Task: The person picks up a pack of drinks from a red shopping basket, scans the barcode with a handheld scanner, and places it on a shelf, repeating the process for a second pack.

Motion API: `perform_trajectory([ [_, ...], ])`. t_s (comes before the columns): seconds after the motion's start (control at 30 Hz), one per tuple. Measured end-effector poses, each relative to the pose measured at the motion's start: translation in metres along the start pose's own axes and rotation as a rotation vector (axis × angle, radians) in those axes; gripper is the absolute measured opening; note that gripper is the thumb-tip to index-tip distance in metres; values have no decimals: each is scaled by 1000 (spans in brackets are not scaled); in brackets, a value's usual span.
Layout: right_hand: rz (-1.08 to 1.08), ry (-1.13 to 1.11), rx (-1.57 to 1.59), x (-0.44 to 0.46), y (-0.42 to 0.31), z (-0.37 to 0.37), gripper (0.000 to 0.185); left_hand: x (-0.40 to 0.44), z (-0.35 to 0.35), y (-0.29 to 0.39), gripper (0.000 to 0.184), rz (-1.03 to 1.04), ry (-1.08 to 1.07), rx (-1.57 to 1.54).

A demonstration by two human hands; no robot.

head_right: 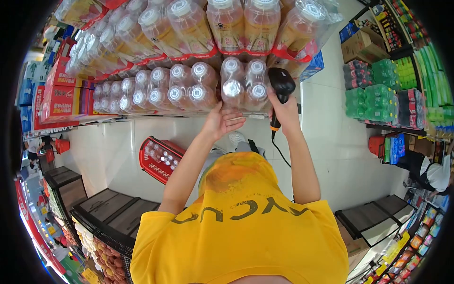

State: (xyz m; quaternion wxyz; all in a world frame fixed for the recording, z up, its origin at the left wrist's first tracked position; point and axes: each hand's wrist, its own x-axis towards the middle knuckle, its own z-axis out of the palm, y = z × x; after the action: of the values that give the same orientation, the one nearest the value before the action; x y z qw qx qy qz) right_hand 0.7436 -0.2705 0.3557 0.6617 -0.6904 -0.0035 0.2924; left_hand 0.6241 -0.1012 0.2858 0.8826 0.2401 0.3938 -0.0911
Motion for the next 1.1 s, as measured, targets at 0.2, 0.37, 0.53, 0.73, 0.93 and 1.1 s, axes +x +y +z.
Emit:
perform_trajectory([
  [0.2, 148, -1, 408, 20, 31, 12, 35, -6, -38, -2, 38, 48, 29, -169],
  [0.37, 172, -40, 382, 25, 34, 21, 34, -25, -105, 26, 25, 331, 235, -117],
  [0.53, 182, -49, 397, 25, 35, 19, 34, -25, -94, 59, 28, 425, 235, 242],
  [0.73, 61, 39, 369, 14, 40, 9, 33, -45, -113, 12, 35, 407, 363, 184],
  [0.93, 112, 109, 144, -34, 87, -38, 21, -23, -323, -123, 29, 337, 892, 423],
  [1.1, 261, 52, -110, -64, 139, -39, 19, -82, -424, -208, 25, 113, 1312, 432],
])
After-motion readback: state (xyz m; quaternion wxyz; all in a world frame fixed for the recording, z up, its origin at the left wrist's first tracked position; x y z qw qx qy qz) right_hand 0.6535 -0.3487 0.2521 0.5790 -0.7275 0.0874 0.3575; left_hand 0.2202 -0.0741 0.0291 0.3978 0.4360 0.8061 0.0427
